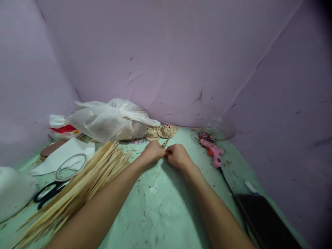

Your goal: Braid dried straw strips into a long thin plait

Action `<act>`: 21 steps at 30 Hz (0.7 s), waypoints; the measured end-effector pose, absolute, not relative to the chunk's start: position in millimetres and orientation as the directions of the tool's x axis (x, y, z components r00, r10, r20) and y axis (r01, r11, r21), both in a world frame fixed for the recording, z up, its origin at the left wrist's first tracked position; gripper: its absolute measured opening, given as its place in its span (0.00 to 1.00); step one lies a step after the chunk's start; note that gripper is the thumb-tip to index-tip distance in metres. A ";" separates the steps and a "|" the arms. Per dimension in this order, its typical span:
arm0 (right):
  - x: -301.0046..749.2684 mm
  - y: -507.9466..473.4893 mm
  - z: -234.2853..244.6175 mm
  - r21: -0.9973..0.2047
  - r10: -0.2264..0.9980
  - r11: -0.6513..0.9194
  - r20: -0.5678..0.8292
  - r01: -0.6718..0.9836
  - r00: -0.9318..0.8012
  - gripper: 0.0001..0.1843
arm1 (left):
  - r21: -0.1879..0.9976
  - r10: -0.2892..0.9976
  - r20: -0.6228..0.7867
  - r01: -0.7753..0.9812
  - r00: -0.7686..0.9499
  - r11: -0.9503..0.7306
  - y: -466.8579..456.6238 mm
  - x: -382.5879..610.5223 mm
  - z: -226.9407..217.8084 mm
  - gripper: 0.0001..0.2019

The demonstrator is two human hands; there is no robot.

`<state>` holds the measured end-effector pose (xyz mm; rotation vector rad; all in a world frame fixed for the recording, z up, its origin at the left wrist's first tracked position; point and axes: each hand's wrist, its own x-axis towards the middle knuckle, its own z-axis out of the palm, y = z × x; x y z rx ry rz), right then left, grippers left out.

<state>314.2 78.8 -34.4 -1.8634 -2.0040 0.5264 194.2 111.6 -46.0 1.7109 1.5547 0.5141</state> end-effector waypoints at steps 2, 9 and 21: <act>310.3 75.1 -31.4 -0.338 0.996 0.092 0.044 0.937 -0.082 0.11 | 0.760 0.973 -0.154 0.650 0.172 0.006 114.0 194.7 -50.5 0.05; 294.1 64.5 -20.4 -0.125 0.999 -0.013 0.031 0.992 0.017 0.12 | 0.772 0.984 -0.142 0.635 0.105 0.044 117.8 196.8 -57.2 0.03; 263.1 48.4 -8.9 -0.159 0.997 0.032 -0.066 0.987 -0.043 0.14 | 0.858 0.906 -0.419 0.356 0.066 0.371 108.9 199.3 -36.5 0.11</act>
